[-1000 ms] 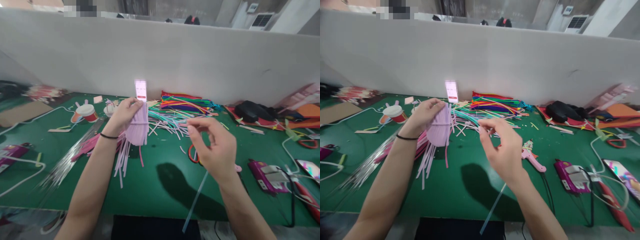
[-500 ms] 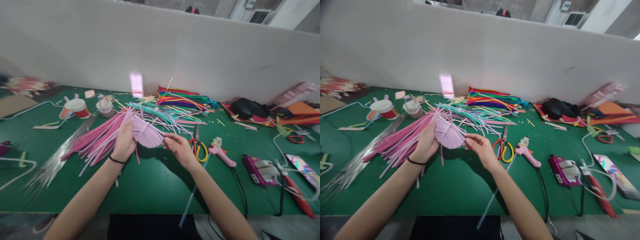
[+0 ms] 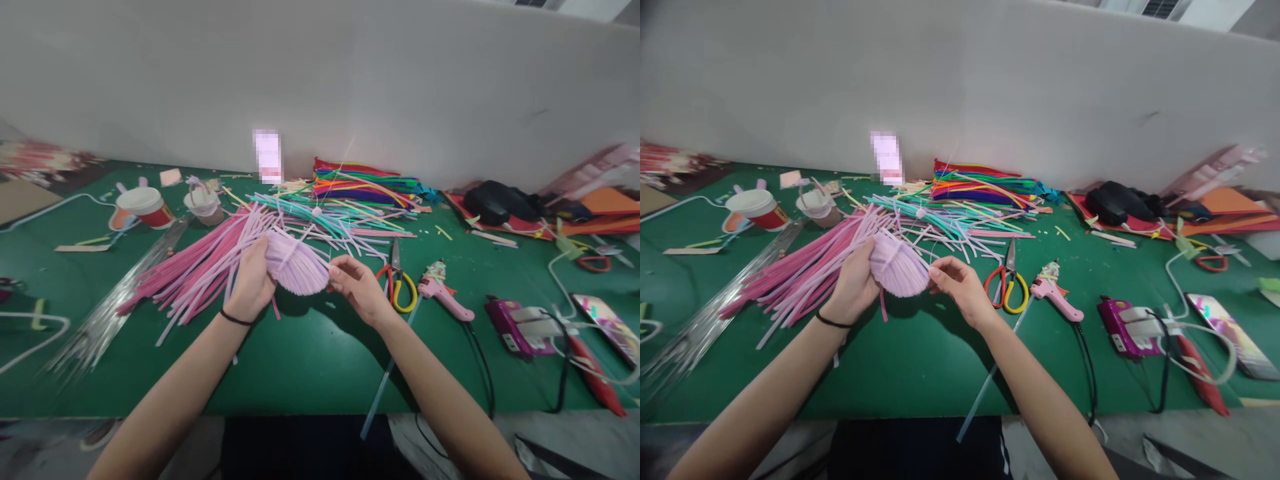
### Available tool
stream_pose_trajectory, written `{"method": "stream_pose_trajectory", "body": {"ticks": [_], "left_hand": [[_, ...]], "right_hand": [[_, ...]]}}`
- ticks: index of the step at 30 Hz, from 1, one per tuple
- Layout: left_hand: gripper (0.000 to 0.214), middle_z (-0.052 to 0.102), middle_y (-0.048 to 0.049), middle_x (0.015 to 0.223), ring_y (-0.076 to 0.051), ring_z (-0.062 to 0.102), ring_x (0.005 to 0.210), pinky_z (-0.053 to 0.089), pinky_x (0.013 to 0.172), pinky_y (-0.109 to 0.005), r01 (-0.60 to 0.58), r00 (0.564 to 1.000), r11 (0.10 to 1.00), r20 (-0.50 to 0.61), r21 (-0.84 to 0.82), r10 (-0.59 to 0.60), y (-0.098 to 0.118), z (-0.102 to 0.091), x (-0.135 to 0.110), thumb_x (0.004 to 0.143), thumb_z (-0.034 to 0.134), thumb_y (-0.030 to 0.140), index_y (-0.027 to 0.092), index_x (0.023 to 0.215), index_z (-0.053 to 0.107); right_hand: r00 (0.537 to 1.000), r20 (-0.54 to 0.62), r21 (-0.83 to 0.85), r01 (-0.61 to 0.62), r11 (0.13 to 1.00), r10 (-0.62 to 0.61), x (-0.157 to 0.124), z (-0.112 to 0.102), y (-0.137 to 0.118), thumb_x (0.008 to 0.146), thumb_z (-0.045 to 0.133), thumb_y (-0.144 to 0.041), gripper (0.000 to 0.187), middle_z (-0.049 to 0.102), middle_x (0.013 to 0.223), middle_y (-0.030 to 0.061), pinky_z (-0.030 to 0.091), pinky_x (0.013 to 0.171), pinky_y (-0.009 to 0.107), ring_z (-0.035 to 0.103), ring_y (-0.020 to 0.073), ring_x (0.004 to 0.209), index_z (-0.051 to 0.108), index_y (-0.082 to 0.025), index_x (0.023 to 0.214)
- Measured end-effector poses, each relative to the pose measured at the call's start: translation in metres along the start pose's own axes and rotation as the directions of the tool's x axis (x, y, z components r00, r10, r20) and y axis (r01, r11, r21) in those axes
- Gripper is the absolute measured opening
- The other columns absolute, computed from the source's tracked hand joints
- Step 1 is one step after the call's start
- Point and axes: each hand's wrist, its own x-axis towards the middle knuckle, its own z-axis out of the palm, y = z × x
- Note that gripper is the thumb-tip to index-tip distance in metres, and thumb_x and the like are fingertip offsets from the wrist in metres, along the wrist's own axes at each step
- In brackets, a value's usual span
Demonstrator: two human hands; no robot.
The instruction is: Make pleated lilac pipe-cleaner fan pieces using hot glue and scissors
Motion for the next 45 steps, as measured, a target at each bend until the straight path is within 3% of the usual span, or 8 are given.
{"method": "stream_pose_trajectory", "body": {"ticks": [11, 23, 30, 33, 35, 37, 39, 45], "left_hand": [[0.018, 0.072, -0.0033, 0.087, -0.014, 0.069, 0.083, 0.055, 0.084, -0.025, -0.192, 0.981, 0.981, -0.022, 0.010, 0.193, -0.004, -0.006, 0.004, 0.093, 0.052, 0.020, 0.016, 0.083, 0.068], [0.003, 0.069, 0.0012, 0.081, -0.012, 0.065, 0.076, 0.051, 0.074, -0.021, -0.229, 0.968, 0.973, 0.094, -0.033, 0.231, -0.003, -0.005, 0.002, 0.076, 0.066, 0.017, 0.017, 0.078, 0.064], [0.008, 0.072, -0.0036, 0.091, -0.016, 0.067, 0.087, 0.052, 0.082, -0.025, -0.269, 0.927, 0.935, 0.326, 0.231, 0.186, 0.014, -0.006, 0.002, 0.070, 0.069, 0.018, 0.018, 0.076, 0.064], [0.009, 0.074, -0.0100, 0.097, -0.022, 0.068, 0.099, 0.050, 0.093, -0.033, -0.424, 0.848, 0.766, 0.508, 0.483, 0.149, 0.030, -0.025, 0.004, 0.065, 0.074, 0.018, 0.018, 0.069, 0.066], [0.007, 0.075, -0.0098, 0.098, -0.025, 0.068, 0.101, 0.051, 0.094, -0.038, -0.533, 0.745, 0.570, 0.667, 0.625, -0.035, 0.043, -0.045, 0.002, 0.070, 0.068, 0.018, 0.020, 0.076, 0.071], [0.019, 0.076, -0.0064, 0.098, -0.026, 0.069, 0.100, 0.053, 0.092, -0.039, -0.637, 0.634, 0.407, 0.745, 0.655, -0.207, 0.053, -0.063, -0.004, 0.072, 0.060, 0.016, 0.024, 0.082, 0.074], [0.028, 0.075, -0.0045, 0.101, -0.025, 0.070, 0.100, 0.053, 0.092, -0.038, -0.702, 0.598, 0.294, 0.762, 0.648, -0.250, 0.057, -0.074, -0.011, 0.072, 0.054, 0.014, 0.026, 0.088, 0.074], [0.024, 0.071, -0.0073, 0.120, -0.025, 0.065, 0.115, 0.048, 0.103, -0.042, -0.832, 0.495, 0.175, 0.847, 0.526, -0.191, 0.027, -0.045, -0.011, 0.087, 0.055, 0.024, 0.025, 0.102, 0.073]], "right_hand": [[0.972, -0.197, -0.172, 0.094, 0.981, -0.128, 0.002, 0.001, 0.001, 0.074, 0.079, -0.040, 0.023, 0.064, 0.068, -0.0025, 0.051, 0.063, 0.025, 0.061, 0.0116, 0.064, 0.067, -0.021, 0.076], [0.994, -0.090, -0.304, 0.038, 0.952, -0.068, 0.003, 0.002, 0.006, 0.071, 0.080, -0.040, 0.033, 0.068, 0.084, 0.0007, 0.046, 0.045, 0.024, 0.063, 0.0121, 0.056, 0.066, -0.020, 0.094], [0.955, -0.167, -0.444, 0.150, 0.883, -0.246, 0.017, -0.026, 0.010, 0.074, 0.073, -0.029, 0.018, 0.074, 0.090, 0.0037, 0.057, 0.080, 0.033, 0.072, 0.0190, 0.084, 0.069, -0.020, 0.090], [0.942, -0.056, -0.560, 0.244, 0.792, -0.330, 0.022, -0.041, 0.012, 0.077, 0.064, -0.018, 0.016, 0.073, 0.107, 0.0064, 0.054, 0.095, 0.036, 0.069, 0.0201, 0.102, 0.071, -0.020, 0.092], [0.938, 0.062, -0.669, 0.293, 0.683, -0.342, 0.024, -0.048, 0.014, 0.078, 0.057, -0.010, 0.025, 0.073, 0.113, 0.0071, 0.051, 0.099, 0.038, 0.068, 0.0202, 0.108, 0.072, -0.020, 0.095], [0.936, 0.173, -0.776, 0.321, 0.543, -0.306, 0.024, -0.050, 0.015, 0.078, 0.049, -0.003, 0.038, 0.072, 0.118, 0.0066, 0.048, 0.103, 0.039, 0.066, 0.0196, 0.113, 0.073, -0.021, 0.100], [0.935, 0.242, -0.837, 0.336, 0.432, -0.259, 0.023, -0.050, 0.016, 0.079, 0.043, 0.001, 0.046, 0.071, 0.121, 0.0060, 0.046, 0.105, 0.039, 0.064, 0.0186, 0.118, 0.072, -0.022, 0.105], [0.920, 0.205, -0.899, 0.312, 0.308, -0.333, 0.023, -0.053, 0.011, 0.085, 0.045, -0.006, 0.036, 0.073, 0.113, 0.0067, 0.048, 0.100, 0.037, 0.066, 0.0189, 0.109, 0.071, -0.020, 0.105]]}}
